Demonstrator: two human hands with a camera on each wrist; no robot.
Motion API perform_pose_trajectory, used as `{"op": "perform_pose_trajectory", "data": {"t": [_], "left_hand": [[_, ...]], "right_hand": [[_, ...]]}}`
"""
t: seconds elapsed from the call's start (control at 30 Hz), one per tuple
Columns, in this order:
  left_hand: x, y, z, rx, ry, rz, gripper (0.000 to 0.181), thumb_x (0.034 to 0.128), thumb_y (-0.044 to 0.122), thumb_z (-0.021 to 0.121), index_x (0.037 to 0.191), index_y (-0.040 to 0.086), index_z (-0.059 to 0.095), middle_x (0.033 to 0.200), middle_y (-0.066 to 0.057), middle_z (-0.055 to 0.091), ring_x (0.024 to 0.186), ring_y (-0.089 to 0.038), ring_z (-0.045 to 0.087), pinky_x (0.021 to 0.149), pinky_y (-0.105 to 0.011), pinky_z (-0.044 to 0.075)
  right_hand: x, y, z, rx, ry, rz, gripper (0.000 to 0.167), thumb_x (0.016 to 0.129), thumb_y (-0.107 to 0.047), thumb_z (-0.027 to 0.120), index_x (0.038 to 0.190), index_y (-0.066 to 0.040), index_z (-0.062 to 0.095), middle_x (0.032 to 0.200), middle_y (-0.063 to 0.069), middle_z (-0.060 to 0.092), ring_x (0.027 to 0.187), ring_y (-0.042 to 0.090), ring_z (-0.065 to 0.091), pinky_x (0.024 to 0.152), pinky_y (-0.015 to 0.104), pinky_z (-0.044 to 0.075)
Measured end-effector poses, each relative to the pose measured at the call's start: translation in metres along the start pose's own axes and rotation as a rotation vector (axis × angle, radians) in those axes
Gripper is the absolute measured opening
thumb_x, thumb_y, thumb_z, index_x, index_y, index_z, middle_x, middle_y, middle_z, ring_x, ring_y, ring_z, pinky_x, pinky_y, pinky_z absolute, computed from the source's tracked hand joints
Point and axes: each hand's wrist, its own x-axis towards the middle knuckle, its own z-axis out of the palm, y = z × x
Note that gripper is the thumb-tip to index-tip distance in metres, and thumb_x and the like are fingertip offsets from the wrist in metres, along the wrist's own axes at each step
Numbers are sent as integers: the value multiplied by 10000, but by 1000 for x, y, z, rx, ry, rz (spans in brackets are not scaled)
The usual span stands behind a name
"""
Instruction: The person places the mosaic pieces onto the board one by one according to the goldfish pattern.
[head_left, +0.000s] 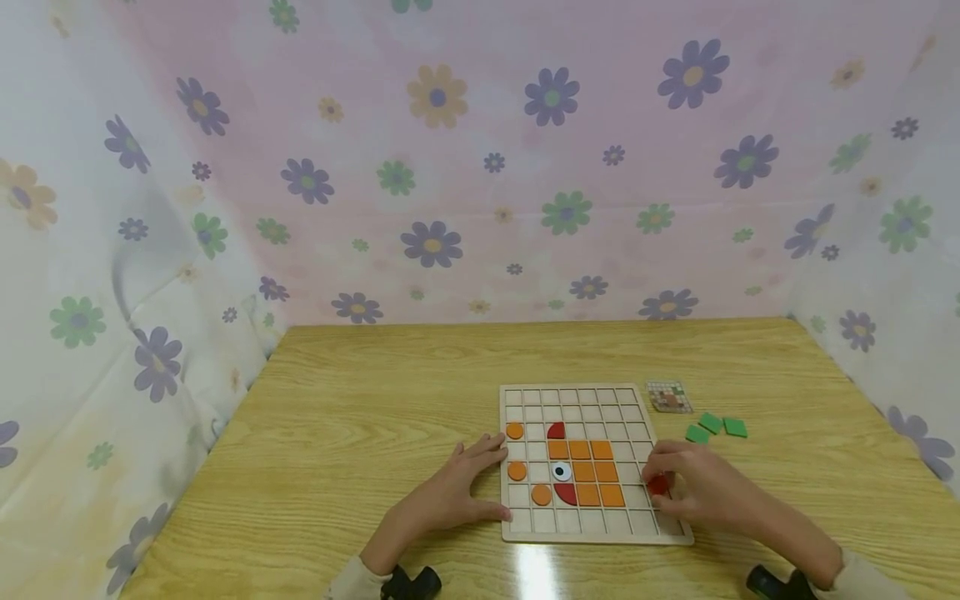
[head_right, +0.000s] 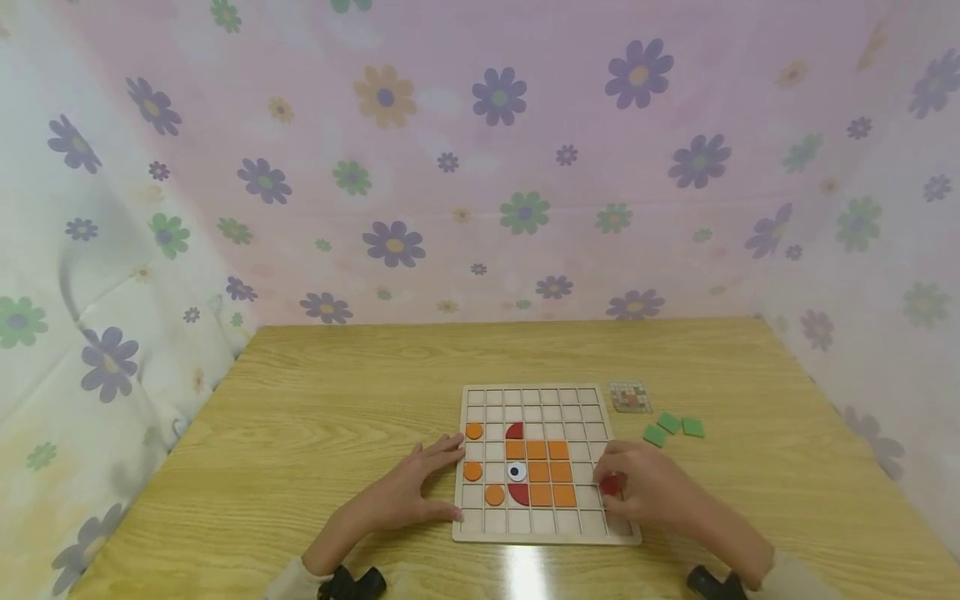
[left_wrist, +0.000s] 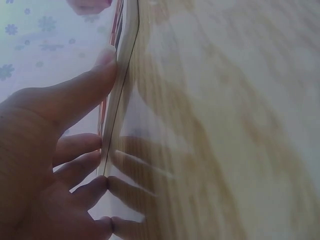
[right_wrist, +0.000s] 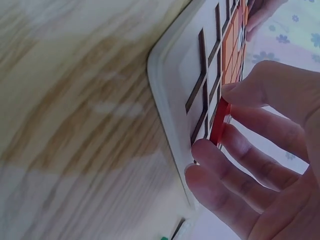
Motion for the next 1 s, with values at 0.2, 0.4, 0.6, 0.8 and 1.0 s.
{"op": "perform_pose_trajectory", "data": {"t": [0.2, 0.4, 0.6, 0.8, 1.0], "left_hand": [[0, -1, 0, 6, -3, -4, 817, 793, 463, 724, 1437, 73, 407, 1546, -21, 243, 1424, -236, 170, 1139, -528, 60], [0, -2, 1, 2, -2, -5, 828, 788, 476, 722, 1441, 78, 402, 1546, -13, 242, 1425, -226, 168, 1140, -524, 60], [0, -3, 2, -1, 0, -8, 834, 783, 484, 721, 1442, 84, 402, 1547, -4, 237, 1426, -223, 163, 1142, -519, 52], [0, -2, 1, -4, -1, -8, 825, 784, 467, 728, 1437, 79, 409, 1546, -9, 243, 1425, -228, 169, 1140, -526, 54], [0, -1, 0, -7, -1, -3, 818, 784, 449, 736, 1433, 69, 413, 1544, -22, 248, 1424, -240, 172, 1140, -527, 53]], "right_hand": [[6, -6, 6, 64, 3, -33, 252, 718, -9, 751, 826, -227, 684, 838, -148, 549, 681, -21, 494, 540, 177, 462], [10, -10, 10, 107, -16, -26, 252, 725, 6, 735, 835, -215, 682, 841, -130, 535, 687, -14, 517, 547, 185, 488], [12, -9, 13, 154, -61, -23, 190, 778, -39, 745, 853, -205, 691, 866, -107, 544, 706, 4, 497, 556, 186, 476], [14, -7, 13, 167, -88, -53, 138, 799, -44, 737, 890, -144, 714, 877, -63, 576, 692, -12, 474, 526, 167, 452], [16, -8, 12, 162, -114, -33, 162, 793, -2, 722, 905, -118, 721, 890, -53, 590, 696, -14, 476, 539, 177, 461]]}}
